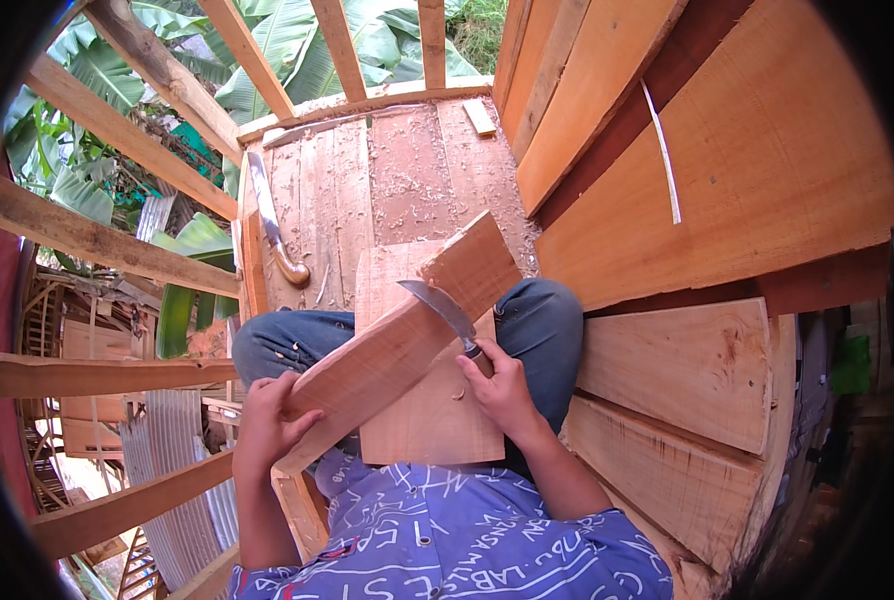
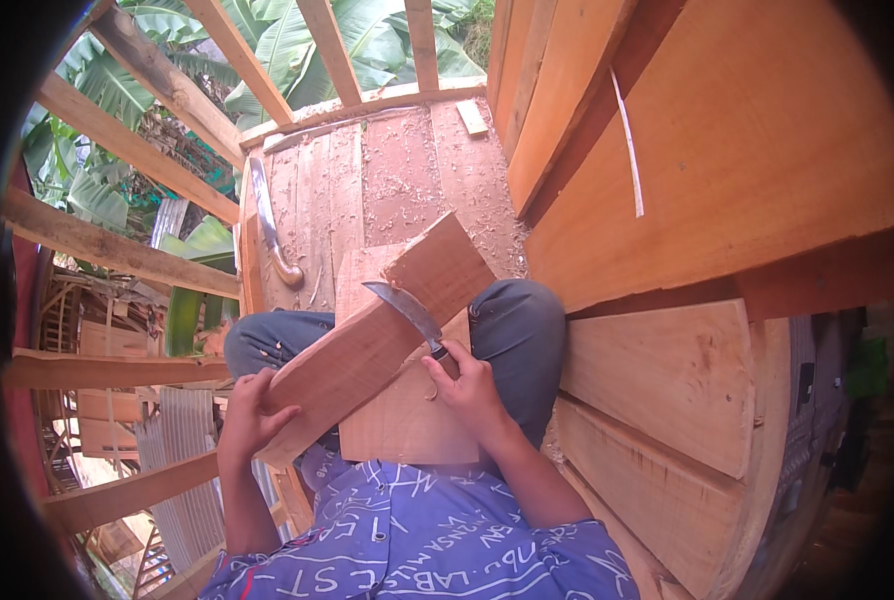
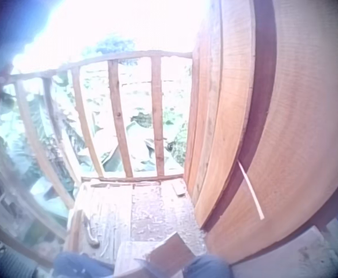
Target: The person sits cross-legged on a wooden floor and uses a curved knife to carve a rectangular piece of light-colored wood. They hold the wood with their left hand and shave thin layers from the surface with their right hand, creating wood shavings that fall onto the floor.
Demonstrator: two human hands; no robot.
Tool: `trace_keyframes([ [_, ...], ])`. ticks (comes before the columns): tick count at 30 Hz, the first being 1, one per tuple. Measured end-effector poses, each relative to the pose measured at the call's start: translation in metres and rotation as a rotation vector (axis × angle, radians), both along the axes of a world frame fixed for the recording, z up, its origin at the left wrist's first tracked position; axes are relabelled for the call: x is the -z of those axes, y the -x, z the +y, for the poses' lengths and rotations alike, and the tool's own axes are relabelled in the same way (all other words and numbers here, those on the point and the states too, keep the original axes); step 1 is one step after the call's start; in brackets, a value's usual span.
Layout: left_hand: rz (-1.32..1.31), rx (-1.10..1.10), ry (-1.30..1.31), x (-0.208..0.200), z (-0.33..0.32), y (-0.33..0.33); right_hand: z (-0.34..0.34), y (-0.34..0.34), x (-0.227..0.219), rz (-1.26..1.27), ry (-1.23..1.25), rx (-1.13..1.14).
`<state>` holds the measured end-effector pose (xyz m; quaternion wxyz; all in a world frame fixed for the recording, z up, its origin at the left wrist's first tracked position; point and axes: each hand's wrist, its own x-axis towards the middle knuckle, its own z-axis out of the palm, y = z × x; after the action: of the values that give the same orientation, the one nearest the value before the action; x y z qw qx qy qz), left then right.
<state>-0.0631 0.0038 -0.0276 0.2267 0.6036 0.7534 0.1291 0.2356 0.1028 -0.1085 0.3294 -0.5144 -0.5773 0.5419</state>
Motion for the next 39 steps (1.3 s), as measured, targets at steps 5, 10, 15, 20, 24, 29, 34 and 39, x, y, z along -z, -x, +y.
trace_keyframes([
  [5,-0.008,-0.011,0.0,0.002,-0.001,0.002,-0.001,0.002,0.004,-0.035,-0.098,-0.008],
  [10,-0.01,-0.008,-0.005,0.002,-0.001,0.002,-0.003,0.003,0.003,-0.051,-0.113,-0.013],
  [15,-0.009,-0.006,-0.015,0.004,-0.003,0.004,-0.004,0.004,0.008,-0.123,-0.147,-0.009],
  [20,-0.02,-0.017,-0.007,0.005,-0.003,0.004,-0.006,0.006,0.012,-0.177,-0.182,0.003],
  [24,-0.024,-0.014,-0.016,0.005,-0.004,0.005,-0.007,0.008,0.013,-0.198,-0.215,0.014],
  [29,-0.019,-0.003,-0.024,0.009,-0.005,0.009,-0.006,0.009,0.015,-0.235,-0.267,0.012],
  [34,-0.047,0.0,0.003,0.01,-0.002,0.009,-0.002,0.009,0.021,-0.296,-0.331,-0.001],
  [39,-0.071,-0.052,0.055,0.012,0.001,0.015,0.028,-0.004,0.015,-0.415,-0.434,-0.101],
])
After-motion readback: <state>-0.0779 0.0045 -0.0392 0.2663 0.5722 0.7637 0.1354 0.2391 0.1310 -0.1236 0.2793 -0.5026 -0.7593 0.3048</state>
